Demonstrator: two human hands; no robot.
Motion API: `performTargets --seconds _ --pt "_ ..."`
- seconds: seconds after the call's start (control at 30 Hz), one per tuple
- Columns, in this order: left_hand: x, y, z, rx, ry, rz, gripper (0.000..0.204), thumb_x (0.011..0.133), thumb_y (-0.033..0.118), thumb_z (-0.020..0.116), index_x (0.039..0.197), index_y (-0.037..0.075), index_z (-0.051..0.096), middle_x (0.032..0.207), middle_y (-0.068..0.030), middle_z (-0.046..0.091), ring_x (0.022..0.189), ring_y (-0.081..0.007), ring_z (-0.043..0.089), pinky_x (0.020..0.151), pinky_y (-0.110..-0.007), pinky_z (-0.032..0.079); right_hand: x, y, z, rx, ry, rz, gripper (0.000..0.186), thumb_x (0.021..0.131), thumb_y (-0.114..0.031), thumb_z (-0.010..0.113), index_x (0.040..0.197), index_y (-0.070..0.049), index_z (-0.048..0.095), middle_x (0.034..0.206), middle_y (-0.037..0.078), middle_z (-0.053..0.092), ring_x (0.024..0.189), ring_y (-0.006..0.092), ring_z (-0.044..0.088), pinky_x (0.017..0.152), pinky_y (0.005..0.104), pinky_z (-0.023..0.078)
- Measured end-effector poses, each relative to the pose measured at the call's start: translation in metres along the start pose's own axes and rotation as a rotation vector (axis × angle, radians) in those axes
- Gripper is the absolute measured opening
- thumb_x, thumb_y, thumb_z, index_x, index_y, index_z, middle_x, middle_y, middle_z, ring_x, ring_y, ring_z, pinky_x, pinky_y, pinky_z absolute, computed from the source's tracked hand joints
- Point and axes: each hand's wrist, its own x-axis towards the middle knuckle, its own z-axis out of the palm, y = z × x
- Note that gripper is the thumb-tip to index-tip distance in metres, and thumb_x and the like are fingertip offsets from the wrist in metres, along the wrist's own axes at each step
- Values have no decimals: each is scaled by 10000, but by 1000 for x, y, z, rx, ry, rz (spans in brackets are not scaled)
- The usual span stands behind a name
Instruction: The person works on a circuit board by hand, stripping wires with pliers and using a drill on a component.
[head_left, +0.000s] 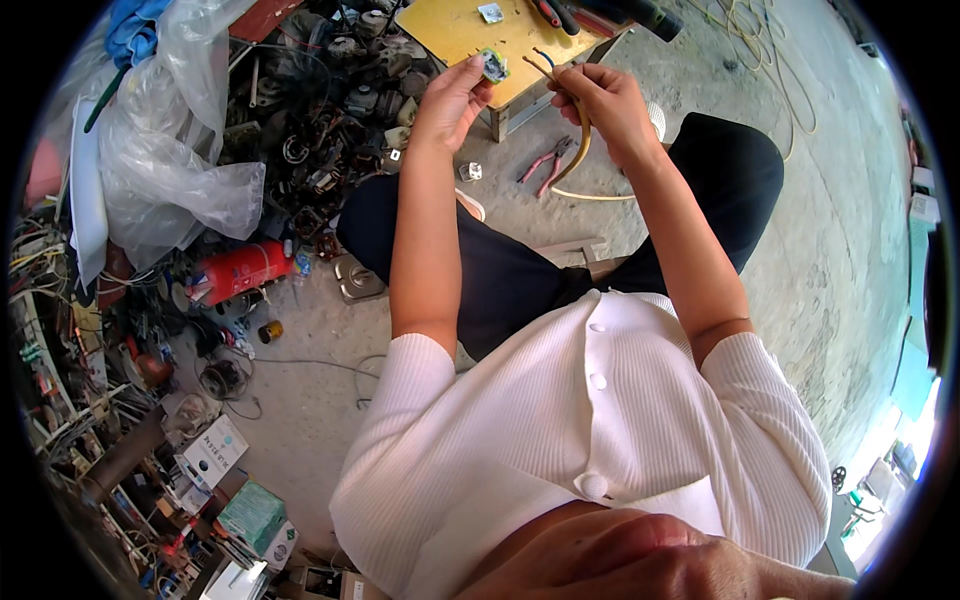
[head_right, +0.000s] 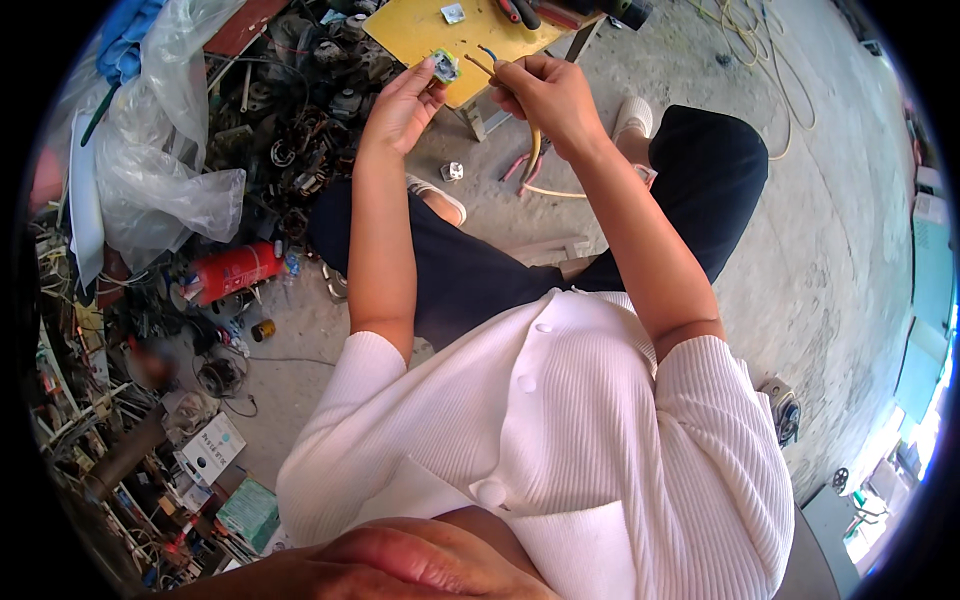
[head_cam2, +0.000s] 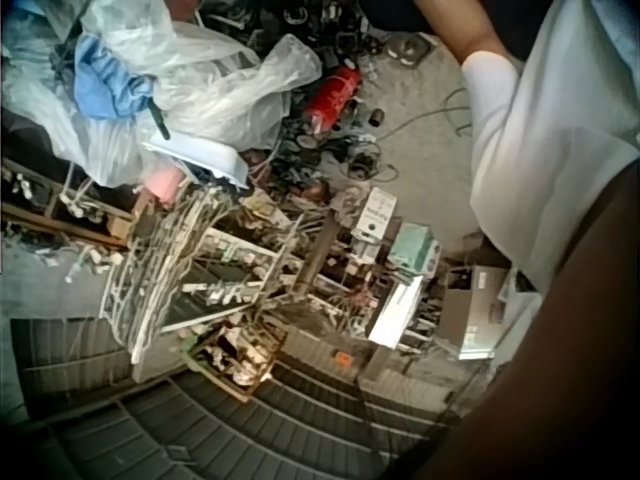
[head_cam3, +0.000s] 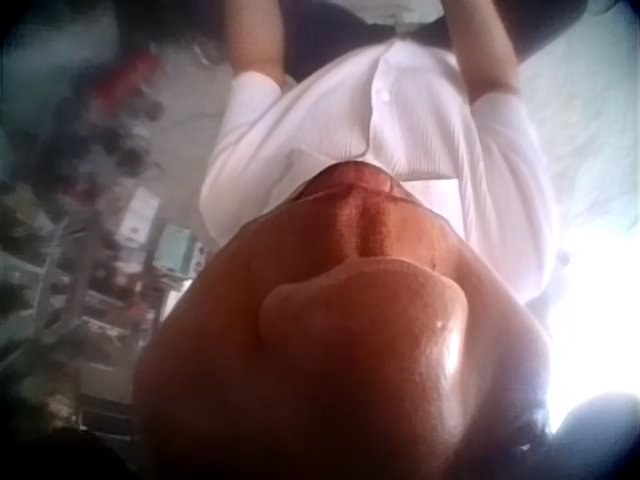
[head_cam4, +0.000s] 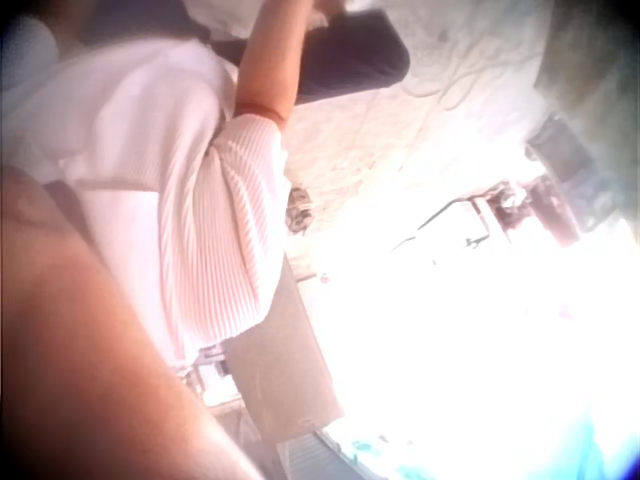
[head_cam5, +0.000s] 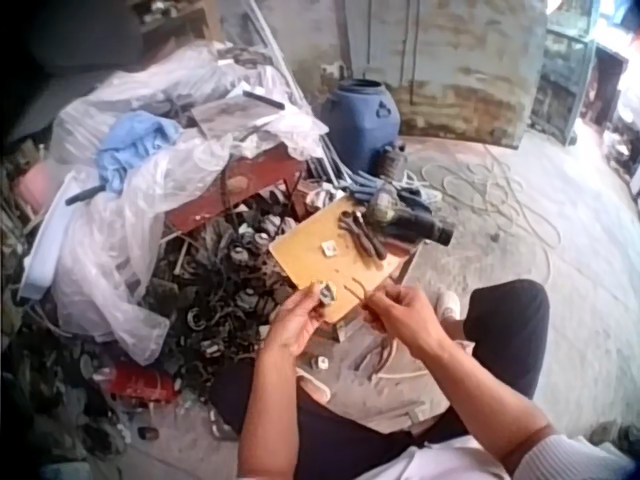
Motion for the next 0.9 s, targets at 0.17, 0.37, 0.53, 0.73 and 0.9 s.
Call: performTargets --seconds 0.17,0.37,0.53,0.73,0.9 --pt "16 -12 -1 318 180 186 366 901 186 688 1143 -62 570 967 -81 646 804 -98 616 712 -229 525 -2 6 -7 33 -56 1 296 928 -271 628 923 18 691 768 36 673 641 60 575 609 192 470" --pt "35 -24 -7 620 328 362 396 819 220 752 1066 -68 635 933 -120 676 797 -165 648 690 -272 531 -5 12 -14 54 -75 24 290 932 -284 635 931 0 696 777 24 672 666 50 579 627 186 472" --pt "30 -20 -5 1047 462 528 362 765 307 765 934 -10 719 809 -116 669 931 -261 587 821 -367 477 -9 9 -18 60 -68 30 291 936 -280 643 965 6 680 795 27 668 691 61 588 647 199 479" --pt "26 -18 -2 1140 530 467 475 767 379 763 1042 4 668 884 -110 618 928 -276 558 818 -386 459 -13 10 -14 101 -45 -33 274 931 -275 653 943 -4 692 803 26 679 716 56 603 682 187 496" --pt "12 -12 11 1038 493 605 421 853 390 693 1051 21 652 914 -93 611 861 -247 591 816 -357 457 -11 13 -9 154 -22 -91 302 935 -276 648 978 21 683 828 37 681 741 76 619 711 188 510"
